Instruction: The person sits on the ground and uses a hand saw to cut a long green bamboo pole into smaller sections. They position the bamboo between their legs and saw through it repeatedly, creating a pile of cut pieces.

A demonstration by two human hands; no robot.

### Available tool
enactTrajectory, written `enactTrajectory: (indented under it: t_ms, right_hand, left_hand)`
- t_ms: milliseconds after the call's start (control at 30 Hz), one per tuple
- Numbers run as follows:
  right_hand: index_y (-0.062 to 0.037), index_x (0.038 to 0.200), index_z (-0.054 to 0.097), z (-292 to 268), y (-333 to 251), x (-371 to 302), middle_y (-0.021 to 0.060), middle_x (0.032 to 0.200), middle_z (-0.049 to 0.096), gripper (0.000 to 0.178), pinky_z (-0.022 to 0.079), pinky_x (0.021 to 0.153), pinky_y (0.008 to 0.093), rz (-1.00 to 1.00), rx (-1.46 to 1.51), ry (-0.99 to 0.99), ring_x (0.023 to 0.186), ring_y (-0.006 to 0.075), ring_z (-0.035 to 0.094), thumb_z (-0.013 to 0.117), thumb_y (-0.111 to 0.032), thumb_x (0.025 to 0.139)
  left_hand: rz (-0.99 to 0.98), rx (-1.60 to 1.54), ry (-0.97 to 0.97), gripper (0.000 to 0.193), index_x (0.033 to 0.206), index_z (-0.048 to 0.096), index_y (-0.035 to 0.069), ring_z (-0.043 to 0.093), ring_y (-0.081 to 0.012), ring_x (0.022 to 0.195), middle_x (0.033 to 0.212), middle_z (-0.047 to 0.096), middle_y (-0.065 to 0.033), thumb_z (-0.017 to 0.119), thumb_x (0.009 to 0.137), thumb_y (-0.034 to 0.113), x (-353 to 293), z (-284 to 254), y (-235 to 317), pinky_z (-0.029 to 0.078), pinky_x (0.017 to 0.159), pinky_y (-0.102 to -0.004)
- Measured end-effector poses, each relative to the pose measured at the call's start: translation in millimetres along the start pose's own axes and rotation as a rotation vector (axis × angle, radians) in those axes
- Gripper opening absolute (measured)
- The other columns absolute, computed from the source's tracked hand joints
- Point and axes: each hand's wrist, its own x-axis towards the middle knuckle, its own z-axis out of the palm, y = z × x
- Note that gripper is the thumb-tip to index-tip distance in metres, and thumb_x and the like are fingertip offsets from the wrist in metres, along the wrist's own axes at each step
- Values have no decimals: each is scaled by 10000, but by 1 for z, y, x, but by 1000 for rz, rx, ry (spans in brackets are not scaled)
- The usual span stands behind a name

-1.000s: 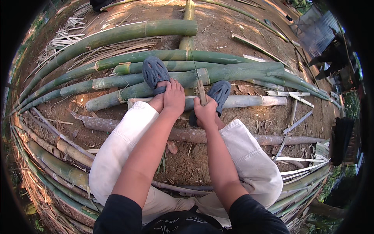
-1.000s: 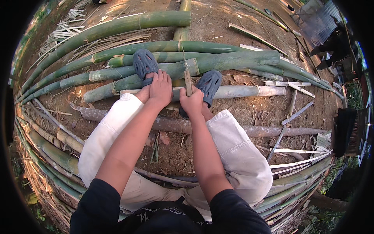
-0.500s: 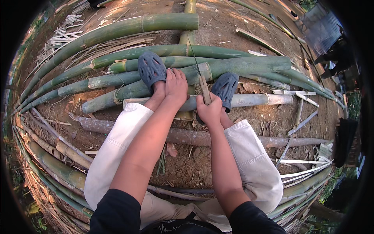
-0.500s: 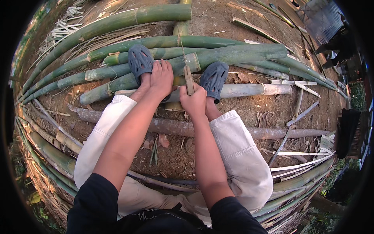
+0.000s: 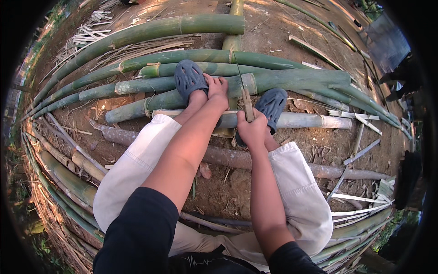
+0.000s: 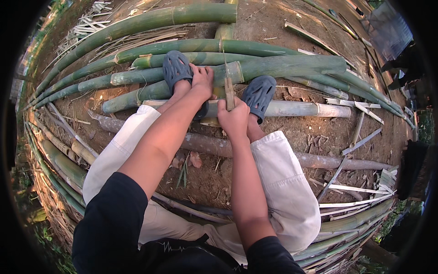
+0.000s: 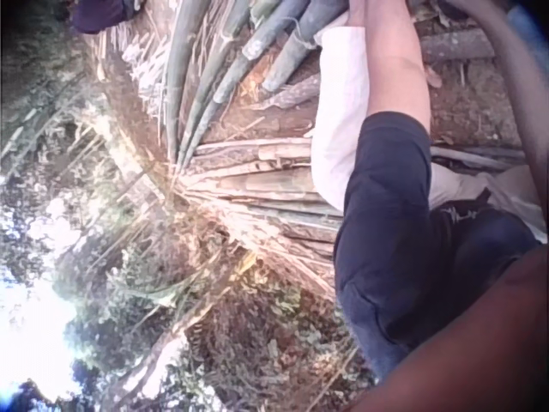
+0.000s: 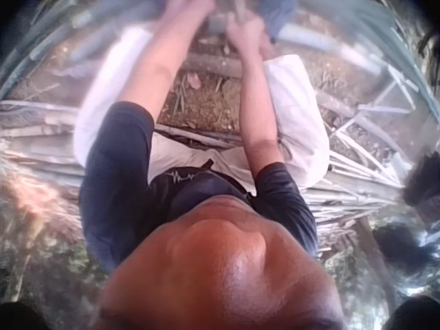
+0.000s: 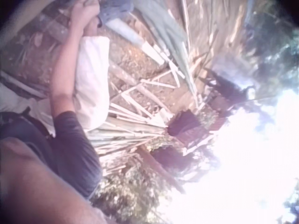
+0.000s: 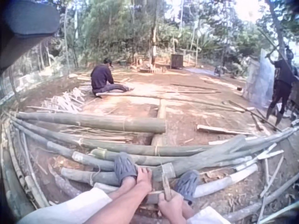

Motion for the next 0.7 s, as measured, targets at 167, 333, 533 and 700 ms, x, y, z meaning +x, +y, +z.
enactTrajectory:
  t_ms: [167, 333, 533, 700]
  right_hand:
    - [47, 706, 600, -1, -7, 3, 194, 582, 600, 254, 496, 606, 424, 1, 32, 3, 536, 296, 627, 655, -171, 824]
    - [48, 708, 599, -4, -4, 8, 191, 581, 599, 246, 489, 595, 417, 18, 13, -10, 524, 265, 611, 652, -164, 820]
    - [42, 696, 583, 3, -4, 11, 174, 565, 571, 234, 474, 579, 413, 42, 58, -19, 507, 219, 569, 641, -148, 821]
    - [38, 692, 570, 6, 2, 11, 148, 543, 541, 235, 461, 557, 393, -13, 42, -22, 502, 173, 532, 639, -143, 825]
  left_hand:
    - [-75, -132, 38, 1158, 1525, 231, -41, 373, -394, 1375, 1506, 355, -143, 761, 748, 634, 6, 10, 1, 232, 1033, -778]
    - [-2, -295, 146, 994, 1504, 198, -35, 453, -400, 1324, 1438, 417, -248, 737, 847, 482, 7, 19, -13, 306, 1019, -708]
    - [-7, -368, 179, 926, 1477, 206, -35, 504, -419, 1284, 1396, 442, -285, 714, 876, 452, 16, 29, -19, 322, 1032, -660]
    - [26, -342, 153, 924, 1480, 204, -28, 527, -428, 1267, 1402, 443, -290, 708, 881, 462, 8, 25, -28, 306, 1047, -664]
